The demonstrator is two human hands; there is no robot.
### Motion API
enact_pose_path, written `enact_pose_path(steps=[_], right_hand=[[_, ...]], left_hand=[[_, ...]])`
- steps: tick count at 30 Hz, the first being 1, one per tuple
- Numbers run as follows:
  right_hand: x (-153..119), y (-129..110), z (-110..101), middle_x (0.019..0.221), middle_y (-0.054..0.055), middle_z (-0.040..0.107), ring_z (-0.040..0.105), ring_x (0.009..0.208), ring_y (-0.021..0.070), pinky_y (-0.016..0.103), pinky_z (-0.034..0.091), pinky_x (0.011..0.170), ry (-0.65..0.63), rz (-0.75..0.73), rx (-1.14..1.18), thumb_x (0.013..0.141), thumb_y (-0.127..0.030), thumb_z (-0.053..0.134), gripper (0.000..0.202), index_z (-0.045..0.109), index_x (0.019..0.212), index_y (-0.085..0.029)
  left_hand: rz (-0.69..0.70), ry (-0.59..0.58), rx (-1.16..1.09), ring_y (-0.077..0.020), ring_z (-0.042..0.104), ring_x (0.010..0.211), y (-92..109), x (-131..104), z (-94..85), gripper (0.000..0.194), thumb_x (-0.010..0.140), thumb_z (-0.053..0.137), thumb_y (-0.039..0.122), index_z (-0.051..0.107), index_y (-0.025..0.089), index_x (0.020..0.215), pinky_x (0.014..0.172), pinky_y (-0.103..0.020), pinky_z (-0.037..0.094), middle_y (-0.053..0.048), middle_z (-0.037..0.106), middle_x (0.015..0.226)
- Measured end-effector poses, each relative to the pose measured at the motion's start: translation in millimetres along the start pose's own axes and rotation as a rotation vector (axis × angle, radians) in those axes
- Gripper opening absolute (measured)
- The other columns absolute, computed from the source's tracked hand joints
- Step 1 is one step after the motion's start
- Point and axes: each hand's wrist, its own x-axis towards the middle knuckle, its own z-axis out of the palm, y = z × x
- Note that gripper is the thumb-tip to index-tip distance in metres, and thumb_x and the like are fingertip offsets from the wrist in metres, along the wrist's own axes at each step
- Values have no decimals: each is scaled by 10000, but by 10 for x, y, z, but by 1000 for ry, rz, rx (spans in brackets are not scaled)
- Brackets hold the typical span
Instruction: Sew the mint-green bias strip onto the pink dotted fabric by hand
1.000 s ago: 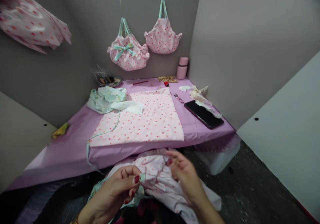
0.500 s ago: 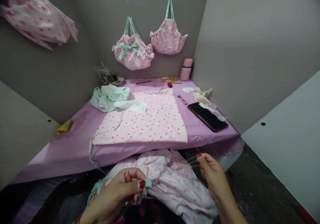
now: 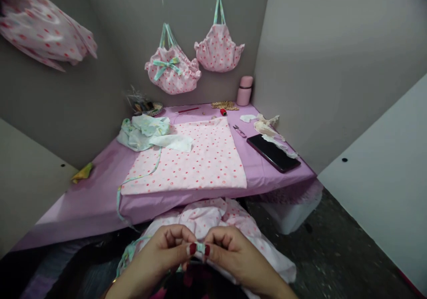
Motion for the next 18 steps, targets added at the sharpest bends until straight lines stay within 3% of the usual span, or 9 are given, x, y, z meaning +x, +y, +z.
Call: enact_pose_path(steps=[3,10,18], right_hand=[[4,-66,-31,552,-51,392,314,528,98,220,253,492,116,-83,-36,766,-503,599,377,533,603,-169],[49,75,-207,551,-69,310,229,492,97,214,222,444,385,-88,-187,817,-461,527,335,486,627,-188],[176,253,-366,594,-29,439,414,587,146,243,345,555,513,-120,-404,821,-405,474,286,486,630,-193]], left_hand=[[1,0,79,-69,429,411,-9,-11,13,223,689,692,347,619,138,720,447,-195,312,28,557,507],[-11,-2,167,-75,415,409,8,-10,31,245,690,648,366,590,130,722,475,-218,319,26,540,492],[0,1,202,-75,405,440,34,-61,36,230,705,632,351,580,128,724,499,-222,324,30,530,514]])
